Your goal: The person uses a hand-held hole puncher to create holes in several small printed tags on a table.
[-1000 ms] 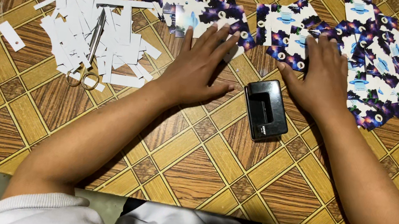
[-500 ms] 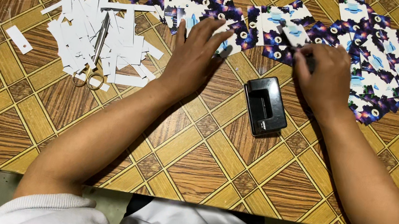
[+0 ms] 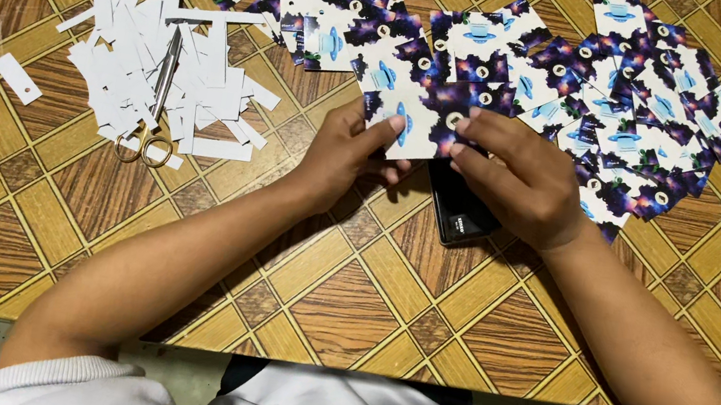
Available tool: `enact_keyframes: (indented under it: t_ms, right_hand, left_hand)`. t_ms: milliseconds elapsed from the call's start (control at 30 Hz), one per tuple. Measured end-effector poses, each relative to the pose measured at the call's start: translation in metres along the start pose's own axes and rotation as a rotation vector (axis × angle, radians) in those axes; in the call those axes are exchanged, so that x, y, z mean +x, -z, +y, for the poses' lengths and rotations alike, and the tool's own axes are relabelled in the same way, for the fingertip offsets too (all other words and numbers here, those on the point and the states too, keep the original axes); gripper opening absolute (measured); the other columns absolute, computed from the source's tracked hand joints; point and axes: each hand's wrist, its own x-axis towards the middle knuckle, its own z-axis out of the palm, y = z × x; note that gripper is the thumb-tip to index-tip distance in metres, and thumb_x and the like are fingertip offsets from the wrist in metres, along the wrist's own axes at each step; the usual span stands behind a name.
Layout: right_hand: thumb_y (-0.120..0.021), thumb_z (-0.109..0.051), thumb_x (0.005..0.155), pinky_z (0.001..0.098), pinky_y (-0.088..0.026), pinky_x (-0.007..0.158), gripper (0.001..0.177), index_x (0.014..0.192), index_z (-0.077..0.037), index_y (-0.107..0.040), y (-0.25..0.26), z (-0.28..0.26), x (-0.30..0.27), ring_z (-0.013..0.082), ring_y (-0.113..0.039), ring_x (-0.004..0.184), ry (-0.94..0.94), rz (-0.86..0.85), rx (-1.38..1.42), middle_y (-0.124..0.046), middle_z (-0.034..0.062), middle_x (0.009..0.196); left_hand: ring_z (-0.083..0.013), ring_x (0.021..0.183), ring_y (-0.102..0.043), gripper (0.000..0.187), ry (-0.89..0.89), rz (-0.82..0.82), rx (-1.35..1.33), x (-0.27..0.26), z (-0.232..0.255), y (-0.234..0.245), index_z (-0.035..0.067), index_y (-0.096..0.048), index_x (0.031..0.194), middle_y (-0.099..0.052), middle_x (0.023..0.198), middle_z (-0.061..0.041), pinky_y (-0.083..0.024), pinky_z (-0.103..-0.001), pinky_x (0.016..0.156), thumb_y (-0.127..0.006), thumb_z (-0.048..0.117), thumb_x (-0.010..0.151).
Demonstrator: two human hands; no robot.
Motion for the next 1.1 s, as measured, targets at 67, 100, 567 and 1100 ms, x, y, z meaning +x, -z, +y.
enact_keyframes:
  t_ms: [67, 100, 567, 1100]
  right_hand:
    - [-0.081, -0.003, 0.087, 0.0476, -0.060, 0.080, 0.016, 0.100, 0.004, -0.075, -0.001, 0.009, -0.013, 0.0432, -0.072, 0.097, -0.070, 0.033, 0.004, -0.073, 0.0242, 0.105]
    - [-0.082, -0.013, 0.088, 0.0486, -0.059, 0.080, 0.026, 0.103, 0.007, -0.073, -0.002, 0.013, -0.019, 0.0423, -0.071, 0.095, -0.139, 0.066, 0.009, -0.073, 0.0241, 0.103]
    - [-0.070, -0.022, 0.092, 0.0468, -0.051, 0.077, 0.033, 0.103, 0.009, -0.068, 0.016, -0.006, 0.011, 0.0351, -0.065, 0.085, -1.242, -0.621, 0.172, -0.066, 0.0234, 0.093]
    - [-0.050, -0.033, 0.090, 0.0200, -0.051, 0.070, 0.024, 0.109, -0.018, -0.054, -0.012, 0.029, -0.051, 0.0148, -0.058, 0.080, -1.588, 0.694, 0.865, -0.051, -0.0002, 0.093]
  left_hand:
    - [-0.0289, 0.068, -0.075, 0.025, -0.028, 0.044, 0.011, -0.004, 0.007, -0.006, -0.002, -0.055, 0.108, -0.063, 0.082, -0.012, -0.067, -0.032, 0.054, -0.066, 0.017, 0.095]
    - [-0.0281, 0.068, -0.075, 0.022, -0.056, 0.088, 0.021, -0.006, 0.011, -0.009, -0.002, -0.056, 0.105, -0.065, 0.081, -0.012, -0.067, -0.031, 0.055, -0.066, 0.015, 0.095]
    - [-0.0149, 0.065, -0.069, 0.027, -0.170, 0.211, 0.239, -0.010, 0.014, -0.002, 0.006, -0.056, 0.095, -0.066, 0.072, -0.008, -0.060, -0.024, 0.053, -0.079, 0.018, 0.088]
    - [-0.0072, 0.056, -0.062, 0.035, -0.146, 0.154, 0.313, -0.001, -0.004, 0.004, 0.010, -0.059, 0.076, -0.059, 0.059, -0.001, -0.061, -0.027, 0.049, -0.052, 0.031, 0.105]
